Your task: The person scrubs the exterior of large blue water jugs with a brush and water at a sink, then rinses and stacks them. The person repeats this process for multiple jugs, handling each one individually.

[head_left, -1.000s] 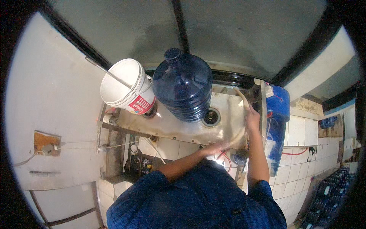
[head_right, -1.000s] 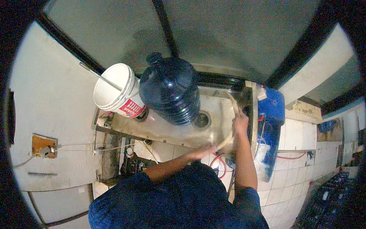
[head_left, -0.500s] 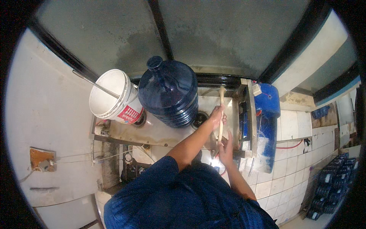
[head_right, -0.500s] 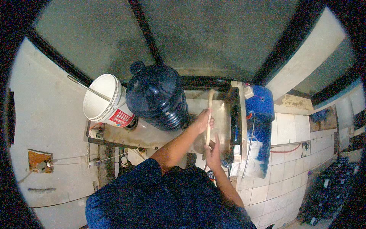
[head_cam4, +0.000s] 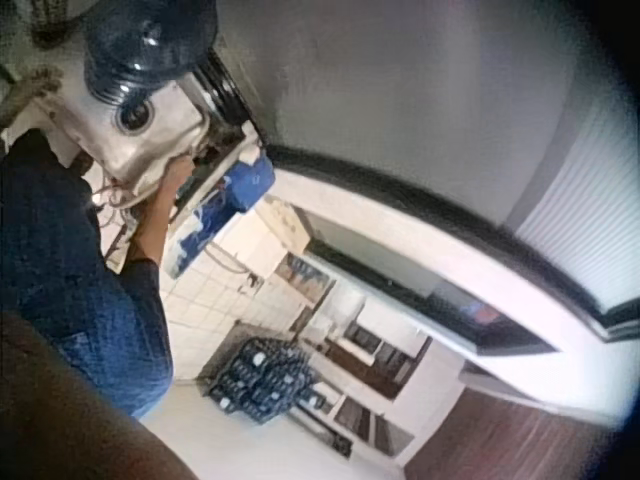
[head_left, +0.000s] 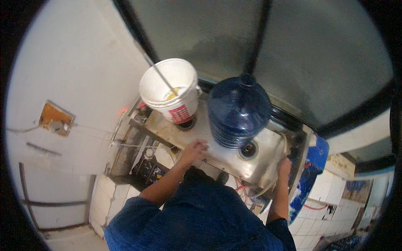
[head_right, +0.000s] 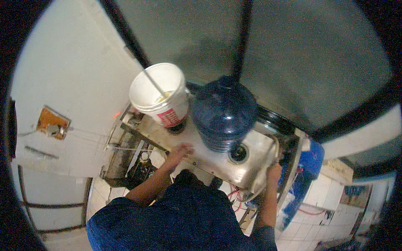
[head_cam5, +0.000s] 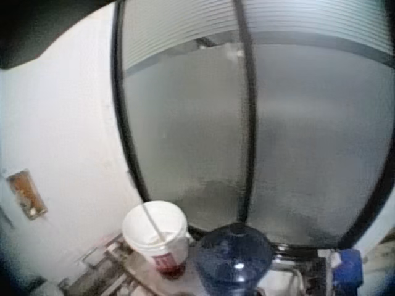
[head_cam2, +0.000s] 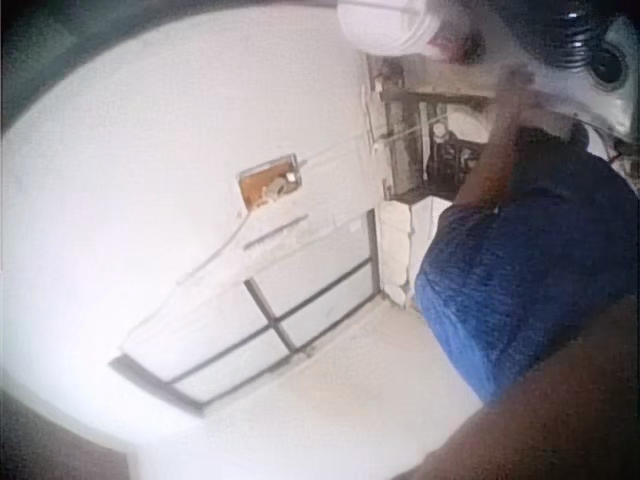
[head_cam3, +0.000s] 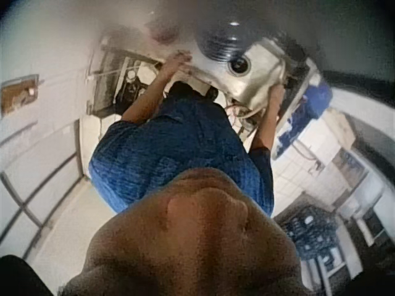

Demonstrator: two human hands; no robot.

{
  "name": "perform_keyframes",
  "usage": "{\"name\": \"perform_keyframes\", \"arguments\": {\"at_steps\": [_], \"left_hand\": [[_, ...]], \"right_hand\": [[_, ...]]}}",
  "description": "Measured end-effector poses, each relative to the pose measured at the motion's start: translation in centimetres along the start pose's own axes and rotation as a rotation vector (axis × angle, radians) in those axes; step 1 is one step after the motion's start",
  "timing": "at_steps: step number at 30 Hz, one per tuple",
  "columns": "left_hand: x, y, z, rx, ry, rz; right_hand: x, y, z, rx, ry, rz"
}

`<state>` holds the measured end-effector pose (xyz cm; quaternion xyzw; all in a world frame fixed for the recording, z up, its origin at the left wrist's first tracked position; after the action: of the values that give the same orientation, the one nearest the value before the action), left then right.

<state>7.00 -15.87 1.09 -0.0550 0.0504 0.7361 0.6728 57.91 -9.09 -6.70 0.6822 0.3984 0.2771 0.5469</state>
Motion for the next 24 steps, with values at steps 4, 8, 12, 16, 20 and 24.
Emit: {"name": "perform_keyframes", "arguments": {"at_steps": [4,8,12,16,20,24], "left_hand": [[1.2,11.5,4.5,-0.163,-0.251,0.530],[3.2,21.1,12.0,0.019,-0.525,0.782],[11.3,30.5,12.9,0.107,-0.526,0.822],[20.9,34.5,12.8,0.568,-0.536,0.685],[23.6,33.3,12.3,0.784,-0.327,0.471],[24.4,32.7,11.5,0.914,-0.413,0.386]], "right_hand": [[6.8,-5.6,3.3,0.196,0.168,0.025],[0.7,2.2,-8.3,0.209,-0.103,0.528],[-12.2,15.4,-22.5,0.723,0.345,1.016],[-21.8,18.4,-43.0,0.736,0.893,0.240],[-23.9,7.2,-66.0,0.193,1.266,-0.725],[-21.8,-13.9,-74.4,-0.629,1.394,-0.783]]}}
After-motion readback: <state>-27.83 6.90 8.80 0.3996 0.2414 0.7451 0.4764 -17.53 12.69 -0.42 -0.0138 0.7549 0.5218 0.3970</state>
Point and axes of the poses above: each hand's wrist, its own x-axis towards the middle knuckle, its own y-axis out of the back of the hand, z = x × y, the point moved 5 cm from there along x, towards the middle knuckle, and after that the axes turned 13 degrees about -y, right-handed, at the moved point
